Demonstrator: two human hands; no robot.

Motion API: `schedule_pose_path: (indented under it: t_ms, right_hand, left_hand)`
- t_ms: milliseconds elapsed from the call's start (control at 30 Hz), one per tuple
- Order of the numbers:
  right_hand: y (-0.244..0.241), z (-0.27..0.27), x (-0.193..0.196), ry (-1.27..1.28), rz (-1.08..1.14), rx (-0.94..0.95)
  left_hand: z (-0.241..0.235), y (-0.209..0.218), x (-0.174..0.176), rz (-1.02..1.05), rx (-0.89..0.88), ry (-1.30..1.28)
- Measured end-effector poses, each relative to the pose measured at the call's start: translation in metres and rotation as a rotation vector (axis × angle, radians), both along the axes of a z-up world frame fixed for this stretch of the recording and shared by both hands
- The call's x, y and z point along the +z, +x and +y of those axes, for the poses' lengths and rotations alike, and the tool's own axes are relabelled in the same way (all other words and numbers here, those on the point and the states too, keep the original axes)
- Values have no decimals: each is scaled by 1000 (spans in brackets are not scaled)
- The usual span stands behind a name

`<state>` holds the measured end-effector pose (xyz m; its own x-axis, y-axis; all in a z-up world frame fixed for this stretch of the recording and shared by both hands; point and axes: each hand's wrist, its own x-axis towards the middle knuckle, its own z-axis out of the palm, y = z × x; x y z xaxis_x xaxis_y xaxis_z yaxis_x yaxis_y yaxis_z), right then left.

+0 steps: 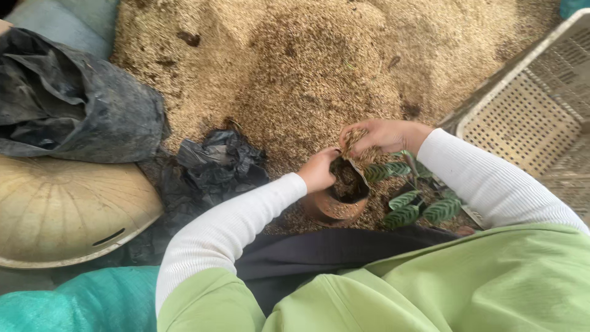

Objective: The person removes a plant from a black plastic nursery bag, places it into a terracotta pot, and fills the pot with wood chips from a nearby pile. The person repeats this process with a second plant, adjusting the leaves and packing the wood chips around the base.

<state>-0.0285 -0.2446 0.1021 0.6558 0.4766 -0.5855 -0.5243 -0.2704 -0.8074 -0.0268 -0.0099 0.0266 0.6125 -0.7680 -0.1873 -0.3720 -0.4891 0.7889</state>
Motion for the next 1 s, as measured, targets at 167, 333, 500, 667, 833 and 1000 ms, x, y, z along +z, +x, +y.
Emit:
schedule_pose_path:
  t_ms: [167,333,500,667,833,1000]
  right_hand:
    - [-48,39,-3,-277,-75,-71]
    - [-81,58,-37,-622,-838,26]
    - [-79,58,-79,-755,-766,419]
    - [-63,49,-71,-801,-859,584]
    - [-31,39,-33,-725,-533,544]
    - [47,18,-51,-713,-602,-43]
  left_hand:
    - [-3,-7,13,201,7,-10]
    - [0,-10,13,120,19,5]
    - [4,-8,13,168,32,31]
    - [1,-18,26,61,21,61]
    - [8,-16,31,105,29,220]
    - [5,-14,16,-214,-39,115]
